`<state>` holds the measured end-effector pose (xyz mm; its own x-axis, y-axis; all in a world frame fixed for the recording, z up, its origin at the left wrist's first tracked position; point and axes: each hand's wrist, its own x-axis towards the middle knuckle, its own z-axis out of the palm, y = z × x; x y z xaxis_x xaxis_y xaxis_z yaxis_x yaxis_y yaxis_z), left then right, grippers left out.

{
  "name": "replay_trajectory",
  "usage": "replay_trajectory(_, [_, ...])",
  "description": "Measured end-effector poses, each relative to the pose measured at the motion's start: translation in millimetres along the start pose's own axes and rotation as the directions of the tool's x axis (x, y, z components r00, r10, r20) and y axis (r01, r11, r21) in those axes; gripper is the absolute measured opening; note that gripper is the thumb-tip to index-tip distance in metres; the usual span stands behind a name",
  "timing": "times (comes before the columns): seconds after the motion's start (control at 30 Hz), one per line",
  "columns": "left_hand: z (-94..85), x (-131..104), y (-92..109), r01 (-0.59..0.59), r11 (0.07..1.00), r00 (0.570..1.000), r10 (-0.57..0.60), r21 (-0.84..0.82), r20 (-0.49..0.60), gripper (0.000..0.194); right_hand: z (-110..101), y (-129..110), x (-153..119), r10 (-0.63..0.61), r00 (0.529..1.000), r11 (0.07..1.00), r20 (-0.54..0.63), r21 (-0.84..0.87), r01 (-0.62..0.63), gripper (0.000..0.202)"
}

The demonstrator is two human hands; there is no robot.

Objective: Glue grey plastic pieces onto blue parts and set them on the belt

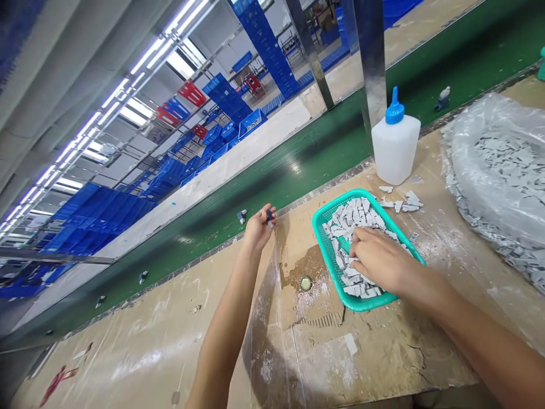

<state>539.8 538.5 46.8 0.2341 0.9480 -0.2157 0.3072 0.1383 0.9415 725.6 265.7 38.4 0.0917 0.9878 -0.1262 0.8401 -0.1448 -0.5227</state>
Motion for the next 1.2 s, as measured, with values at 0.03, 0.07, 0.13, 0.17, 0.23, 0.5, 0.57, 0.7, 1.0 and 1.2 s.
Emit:
replay_trajectory(0.03, [-5.8,-19,-2,0.044,0.996,0.997,-0.039,-0.080,0.069,0.027,0,-1,0,0.011,1.000,1.000,0.003,-0.002,-0.011,0.009])
replay_trajectory(0.07, [-12.4,-39,-4,0.091,0.983,0.988,-0.069,-0.159,0.137,0.025,0,-2,0,0.020,1.000,1.000,0.005,-0.010,-0.020,0.009])
replay_trajectory(0.13, [-26.5,-77,-12,0.207,0.916,0.954,-0.111,-0.344,0.278,0.017,1,-3,-1,0.029,1.000,0.999,-0.002,-0.043,-0.029,0.009])
replay_trajectory(0.17, [-33.3,-94,-17,0.244,0.884,0.940,-0.115,-0.399,0.320,0.017,2,-3,-1,0.021,1.000,0.998,-0.014,-0.059,-0.022,0.013])
replay_trajectory(0.23, [-44.5,-121,-27,0.298,0.837,0.918,-0.120,-0.459,0.378,0.032,3,-2,-1,-0.022,0.998,0.998,-0.066,-0.052,0.019,0.021])
replay_trajectory(0.5, [-52.1,-151,-64,0.342,0.769,0.892,-0.084,-0.540,0.445,0.043,-15,-5,2,0.090,0.983,0.718,-0.163,0.694,0.049,0.047])
replay_trajectory(0.57, [-50.8,-150,-70,0.341,0.742,0.893,-0.064,-0.577,0.445,0.047,-17,-10,2,0.107,0.988,0.582,-0.110,0.813,0.027,0.056])
replay_trajectory(0.7, [-48.6,-154,-78,0.329,0.694,0.901,-0.027,-0.641,0.433,0.054,-16,-24,-1,0.126,0.992,0.493,-0.023,0.869,-0.042,0.059])
replay_trajectory(1.0, [-36.5,-156,-85,0.281,0.661,0.906,0.057,-0.696,0.420,0.056,12,-75,8,-0.007,0.995,0.735,0.099,0.676,-0.062,0.053])
replay_trajectory(1.2, [-43.2,-152,-81,0.254,0.579,0.907,0.136,-0.775,0.399,0.048,34,-86,14,-0.195,0.955,0.961,-0.225,0.149,0.232,0.036])
